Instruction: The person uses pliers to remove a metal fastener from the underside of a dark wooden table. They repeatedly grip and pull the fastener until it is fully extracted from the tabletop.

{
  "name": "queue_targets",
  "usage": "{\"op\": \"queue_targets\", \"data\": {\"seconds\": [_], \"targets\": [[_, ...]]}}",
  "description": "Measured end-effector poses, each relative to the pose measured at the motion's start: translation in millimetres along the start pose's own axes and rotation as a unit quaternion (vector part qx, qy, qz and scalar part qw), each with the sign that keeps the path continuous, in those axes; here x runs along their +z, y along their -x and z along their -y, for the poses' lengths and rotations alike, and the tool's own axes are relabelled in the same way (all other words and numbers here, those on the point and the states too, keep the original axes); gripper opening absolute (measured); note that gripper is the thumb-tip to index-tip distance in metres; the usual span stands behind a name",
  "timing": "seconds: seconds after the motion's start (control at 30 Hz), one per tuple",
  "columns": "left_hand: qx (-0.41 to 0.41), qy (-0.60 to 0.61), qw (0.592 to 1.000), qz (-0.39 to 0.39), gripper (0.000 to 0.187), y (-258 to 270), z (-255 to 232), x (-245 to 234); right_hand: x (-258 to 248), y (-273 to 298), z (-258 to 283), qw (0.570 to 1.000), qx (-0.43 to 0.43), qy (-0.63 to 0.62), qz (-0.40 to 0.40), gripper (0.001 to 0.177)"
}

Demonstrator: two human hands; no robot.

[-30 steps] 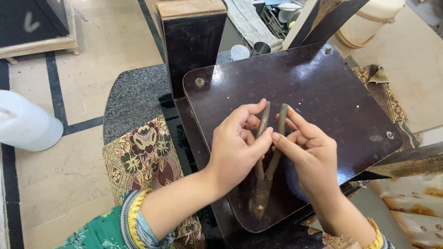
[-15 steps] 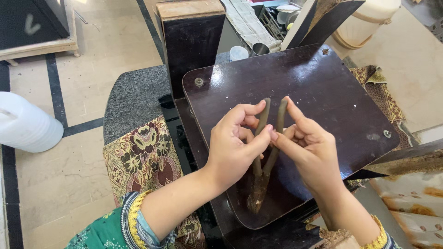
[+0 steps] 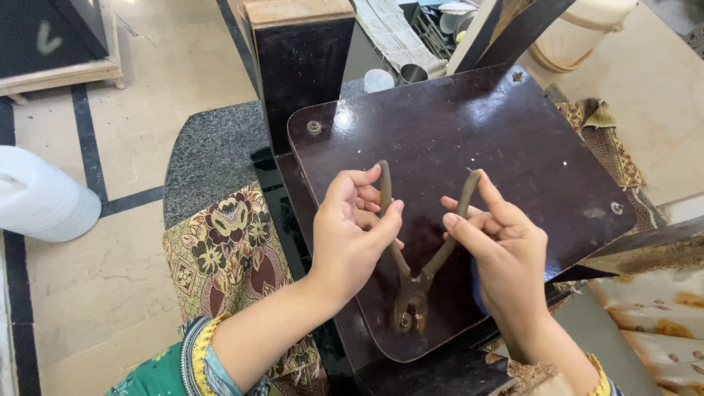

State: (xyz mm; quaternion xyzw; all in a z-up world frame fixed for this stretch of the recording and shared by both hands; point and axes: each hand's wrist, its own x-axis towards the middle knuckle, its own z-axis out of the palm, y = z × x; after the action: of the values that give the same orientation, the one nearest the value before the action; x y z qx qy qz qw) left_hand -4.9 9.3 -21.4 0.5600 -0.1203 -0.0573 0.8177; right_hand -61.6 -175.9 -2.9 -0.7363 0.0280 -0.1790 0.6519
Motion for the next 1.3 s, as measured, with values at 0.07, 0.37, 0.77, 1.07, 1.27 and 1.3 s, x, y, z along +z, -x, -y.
{"op": "queue_targets", "data": {"seconds": [0.07,0.37,0.77,1.07,1.27,1.3], "targets": [[0.001,-0.015,1.000,0.004,0.042,-2,2,0,0,-1,-4,0.999,0.031,-0.007,-0.015,0.065],[-0.010,-0.077,0.997,-0.007,0.047,-4,8,0,1,-4,-15,0.998,0.061,0.028,-0.003,0.066],[0.008,-0.124,0.992,0.000,0.044,-7,3,5,6,-15,-25,0.997,0.068,0.026,0.036,0.066],[0.008,-0.171,0.985,0.006,0.044,-9,-1,3,6,-19,-23,0.993,0.103,0.022,0.047,0.066],[0.106,-0.249,0.962,-0.040,0.046,-4,-1,-8,13,-29,-17,0.988,0.086,0.065,0.115,0.069],[0.126,-0.257,0.957,-0.054,0.048,-1,-1,-10,16,-32,-17,0.985,0.090,0.070,0.127,0.070]]}}
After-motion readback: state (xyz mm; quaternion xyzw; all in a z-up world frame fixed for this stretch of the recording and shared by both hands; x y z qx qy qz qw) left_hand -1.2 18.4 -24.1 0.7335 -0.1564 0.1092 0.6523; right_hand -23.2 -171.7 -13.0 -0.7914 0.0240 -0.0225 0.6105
